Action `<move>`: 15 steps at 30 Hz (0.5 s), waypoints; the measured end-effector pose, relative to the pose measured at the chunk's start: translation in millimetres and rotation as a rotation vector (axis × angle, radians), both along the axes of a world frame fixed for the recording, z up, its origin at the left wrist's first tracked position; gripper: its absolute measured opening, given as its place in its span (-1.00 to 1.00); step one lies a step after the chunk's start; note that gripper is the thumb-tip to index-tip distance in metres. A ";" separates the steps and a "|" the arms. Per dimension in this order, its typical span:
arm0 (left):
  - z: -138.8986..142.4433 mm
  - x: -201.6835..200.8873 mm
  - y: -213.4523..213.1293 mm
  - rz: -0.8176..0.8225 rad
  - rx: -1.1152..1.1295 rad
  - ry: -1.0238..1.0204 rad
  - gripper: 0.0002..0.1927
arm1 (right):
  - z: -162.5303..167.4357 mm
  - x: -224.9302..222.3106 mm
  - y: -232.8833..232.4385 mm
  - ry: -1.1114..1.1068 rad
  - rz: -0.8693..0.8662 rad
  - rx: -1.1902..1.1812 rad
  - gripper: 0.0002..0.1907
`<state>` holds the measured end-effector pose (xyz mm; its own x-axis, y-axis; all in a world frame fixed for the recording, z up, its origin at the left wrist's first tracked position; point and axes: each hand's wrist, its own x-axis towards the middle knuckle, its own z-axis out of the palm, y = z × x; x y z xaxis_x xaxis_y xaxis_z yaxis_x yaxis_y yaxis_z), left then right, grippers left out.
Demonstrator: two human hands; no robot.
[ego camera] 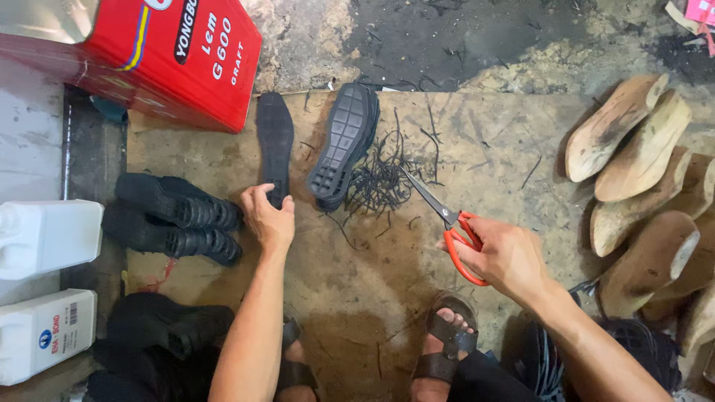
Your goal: The person sits at a workbench and uses scissors to trim excess rubber from the edges of black shoe soles, rotating each sole to cut along its contour. Cut trimmings accumulate in a pile on the bench as the person works through several soles one at a time.
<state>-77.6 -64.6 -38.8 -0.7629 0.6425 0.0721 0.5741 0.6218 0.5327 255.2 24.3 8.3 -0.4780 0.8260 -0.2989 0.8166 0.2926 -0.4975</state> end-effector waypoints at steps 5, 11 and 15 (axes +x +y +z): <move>8.3 5.1 10.8 -0.175 0.225 0.192 -0.50 | 1.2 1.2 0.6 -0.064 -0.002 -0.035 -0.58; 24.2 19.5 39.3 -0.464 -0.011 -0.051 -0.49 | 6.4 -8.9 -3.2 -0.054 0.019 -0.059 -0.60; 30.5 20.6 43.2 -0.452 -0.155 -0.026 -0.48 | 7.7 -8.8 -6.8 -0.065 -0.002 -0.090 -0.60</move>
